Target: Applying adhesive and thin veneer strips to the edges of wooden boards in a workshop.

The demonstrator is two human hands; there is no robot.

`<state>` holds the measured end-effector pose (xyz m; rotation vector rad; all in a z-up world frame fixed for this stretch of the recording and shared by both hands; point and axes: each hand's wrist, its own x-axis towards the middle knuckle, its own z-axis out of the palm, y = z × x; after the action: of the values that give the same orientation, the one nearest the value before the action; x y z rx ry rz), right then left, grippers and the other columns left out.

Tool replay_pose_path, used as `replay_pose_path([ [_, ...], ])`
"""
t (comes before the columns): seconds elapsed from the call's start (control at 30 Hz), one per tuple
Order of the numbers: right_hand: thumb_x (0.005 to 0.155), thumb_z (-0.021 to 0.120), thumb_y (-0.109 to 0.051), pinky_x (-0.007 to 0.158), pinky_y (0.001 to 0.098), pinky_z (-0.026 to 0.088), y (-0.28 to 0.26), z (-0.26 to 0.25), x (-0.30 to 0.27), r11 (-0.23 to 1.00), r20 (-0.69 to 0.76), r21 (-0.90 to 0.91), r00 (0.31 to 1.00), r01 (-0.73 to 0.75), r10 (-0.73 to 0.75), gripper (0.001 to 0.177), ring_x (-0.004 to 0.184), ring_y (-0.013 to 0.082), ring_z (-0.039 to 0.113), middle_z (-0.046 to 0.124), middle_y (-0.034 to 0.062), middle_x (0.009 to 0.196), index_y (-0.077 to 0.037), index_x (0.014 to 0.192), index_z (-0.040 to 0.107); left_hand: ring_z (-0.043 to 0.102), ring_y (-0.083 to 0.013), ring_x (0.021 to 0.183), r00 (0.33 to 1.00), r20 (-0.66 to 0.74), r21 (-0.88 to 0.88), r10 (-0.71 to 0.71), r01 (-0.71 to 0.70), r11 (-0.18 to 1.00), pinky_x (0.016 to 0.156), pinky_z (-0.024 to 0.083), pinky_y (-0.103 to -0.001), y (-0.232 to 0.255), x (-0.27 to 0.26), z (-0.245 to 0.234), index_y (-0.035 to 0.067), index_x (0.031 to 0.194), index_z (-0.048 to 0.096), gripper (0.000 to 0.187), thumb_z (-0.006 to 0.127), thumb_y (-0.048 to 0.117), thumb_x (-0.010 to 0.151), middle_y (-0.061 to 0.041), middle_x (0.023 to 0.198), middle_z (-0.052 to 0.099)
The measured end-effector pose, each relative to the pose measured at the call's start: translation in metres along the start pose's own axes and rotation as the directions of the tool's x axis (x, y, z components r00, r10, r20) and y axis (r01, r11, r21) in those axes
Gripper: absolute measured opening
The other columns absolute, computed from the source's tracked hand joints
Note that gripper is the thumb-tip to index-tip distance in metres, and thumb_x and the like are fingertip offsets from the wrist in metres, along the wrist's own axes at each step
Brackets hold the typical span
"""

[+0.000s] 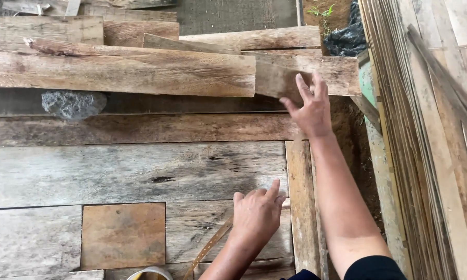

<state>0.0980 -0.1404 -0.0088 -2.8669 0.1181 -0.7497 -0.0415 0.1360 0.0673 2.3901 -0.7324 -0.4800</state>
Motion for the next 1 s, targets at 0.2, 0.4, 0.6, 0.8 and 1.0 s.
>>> replay_pose_path([
  [0.2,0.097,0.064,-0.023,0.101,0.0464,0.051,-0.051,-0.056,-0.016,0.874,0.168,0.226,0.901,-0.431,0.4,0.035,0.12,0.0319,0.054,0.052,0.0178,0.135,-0.005,0.127,0.062,0.056,-0.0132,0.052,0.988,-0.154,-0.361,0.003,-0.059,0.931,0.041,0.05,-0.024,0.004,0.014,-0.019,0.017,0.156,0.038,0.063,0.058,0.006,0.096,-0.016,0.09,0.074],
  [0.4,0.101,0.056,-0.04,0.101,0.0417,0.048,-0.117,-0.122,-0.113,0.236,0.595,0.697,0.73,-0.677,0.337,0.041,0.106,0.0248,0.069,0.076,0.0141,0.109,-0.008,0.11,0.078,0.073,-0.0421,0.099,0.961,-0.268,-0.692,0.065,-0.239,0.681,0.083,0.061,-0.052,0.015,-0.007,-0.042,0.016,0.159,0.032,0.066,0.046,-0.001,0.097,-0.023,0.11,0.073],
  [0.6,0.08,0.085,-0.01,0.103,0.0413,0.049,-0.138,-0.184,-0.144,0.32,0.29,0.875,0.922,-0.364,0.255,0.027,0.112,0.0264,0.067,0.072,0.0161,0.111,0.0,0.103,0.075,0.072,-0.0419,0.1,0.944,-0.295,-0.622,0.145,-0.305,0.721,0.085,0.062,-0.052,0.047,-0.051,-0.06,0.014,0.159,0.029,0.066,0.044,-0.001,0.097,-0.023,0.111,0.073],
  [0.8,0.088,0.077,-0.004,0.107,0.044,0.044,-0.166,-0.257,-0.182,0.562,-0.11,0.827,0.989,0.038,0.095,0.007,0.122,0.0298,0.06,0.068,0.0138,0.116,-0.005,0.095,0.075,0.069,-0.0284,0.111,0.985,-0.113,-0.878,0.131,-0.161,0.451,0.087,0.057,-0.036,0.071,-0.116,-0.075,0.023,0.165,0.01,0.08,0.045,0.001,0.097,-0.018,0.124,0.069],
  [1.0,0.097,0.068,-0.012,0.111,0.0514,0.039,-0.213,-0.334,-0.227,0.586,-0.292,0.764,0.954,0.27,-0.059,0.008,0.133,0.0398,0.051,0.063,0.0186,0.128,-0.004,0.099,0.068,0.067,-0.0435,0.116,0.964,0.13,-0.992,0.231,0.126,0.028,0.082,0.057,-0.058,0.064,-0.183,-0.073,0.026,0.164,0.015,0.078,0.054,0.011,0.099,-0.02,0.124,0.067],
])
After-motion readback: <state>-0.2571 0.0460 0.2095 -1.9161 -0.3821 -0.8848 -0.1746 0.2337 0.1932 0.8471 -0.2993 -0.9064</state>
